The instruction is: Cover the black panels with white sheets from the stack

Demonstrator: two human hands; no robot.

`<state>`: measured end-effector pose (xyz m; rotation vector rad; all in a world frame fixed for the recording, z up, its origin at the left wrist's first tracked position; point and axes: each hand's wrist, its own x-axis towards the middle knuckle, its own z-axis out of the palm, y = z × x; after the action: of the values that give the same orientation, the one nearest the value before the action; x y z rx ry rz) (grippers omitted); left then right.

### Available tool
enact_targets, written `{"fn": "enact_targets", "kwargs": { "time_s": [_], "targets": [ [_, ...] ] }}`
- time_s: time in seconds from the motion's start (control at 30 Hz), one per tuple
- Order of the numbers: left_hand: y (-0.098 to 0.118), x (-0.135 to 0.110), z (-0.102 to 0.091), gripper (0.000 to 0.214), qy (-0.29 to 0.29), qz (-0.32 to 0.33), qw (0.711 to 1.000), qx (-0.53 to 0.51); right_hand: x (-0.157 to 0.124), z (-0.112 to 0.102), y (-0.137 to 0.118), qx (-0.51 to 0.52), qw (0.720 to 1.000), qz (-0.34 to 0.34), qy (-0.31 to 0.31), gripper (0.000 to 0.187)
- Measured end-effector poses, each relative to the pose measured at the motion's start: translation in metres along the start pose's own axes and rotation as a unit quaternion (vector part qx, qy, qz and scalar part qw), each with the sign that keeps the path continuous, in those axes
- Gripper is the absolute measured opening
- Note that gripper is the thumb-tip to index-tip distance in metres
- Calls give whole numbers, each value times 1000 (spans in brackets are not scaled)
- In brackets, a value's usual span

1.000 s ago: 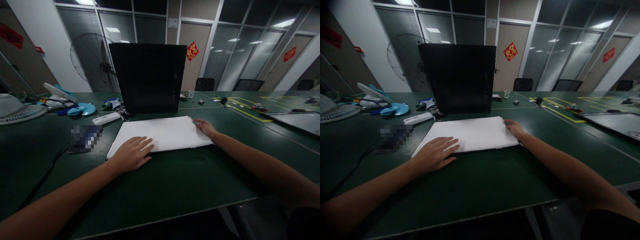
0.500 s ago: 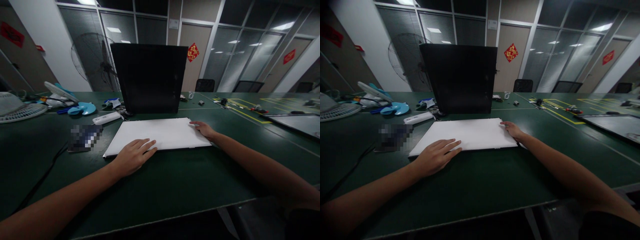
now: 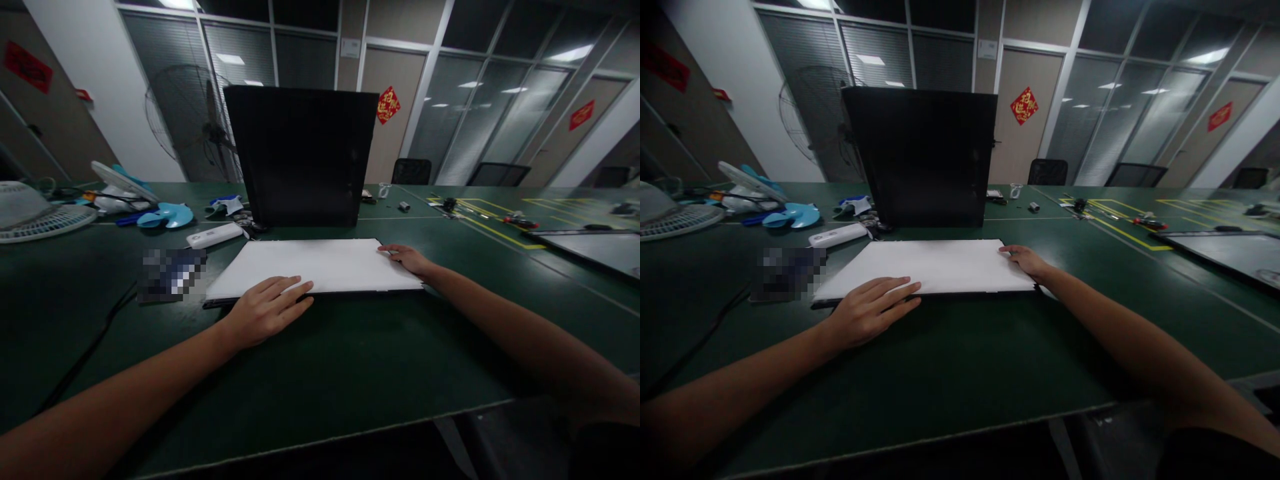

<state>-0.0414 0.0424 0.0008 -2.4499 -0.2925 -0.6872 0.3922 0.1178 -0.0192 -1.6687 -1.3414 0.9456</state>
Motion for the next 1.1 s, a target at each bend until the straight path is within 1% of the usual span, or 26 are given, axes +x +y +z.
{"fn": "enact_targets", "kwargs": {
  "time_s": [0.13,0.37,0.47,0.6,0.7,0.8,0.87,0.97,1.03,1.1],
  "targets": [
    [1,-1,2,36,-26,-17,999,-26,0,0,0,49,999,10,3,44],
    [1,1,5,44,-109,-47,993,-12,-2,4,-4,102,994,36,10,49],
    [1,0,8,43,-119,-61,991,-21,-3,5,-4,123,992,39,11,52],
    [5,0,8,42,-114,-81,990,-34,-3,6,-3,131,991,34,7,52],
    [11,5,5,42,-128,-106,986,-11,-2,5,-2,133,990,36,2,50],
    [16,9,2,42,-162,-146,975,31,-2,4,-2,136,990,41,-7,47],
    [18,11,0,37,-179,-151,971,44,-2,5,-2,135,990,44,-18,47],
    [16,11,-1,26,-177,-129,974,49,-1,5,-2,123,991,44,-24,47],
    [12,8,0,23,-157,-109,980,49,0,5,-1,107,993,39,-20,43],
    [8,4,2,21,-122,-83,988,48,1,5,0,81,996,30,-13,38]
  ]
}}
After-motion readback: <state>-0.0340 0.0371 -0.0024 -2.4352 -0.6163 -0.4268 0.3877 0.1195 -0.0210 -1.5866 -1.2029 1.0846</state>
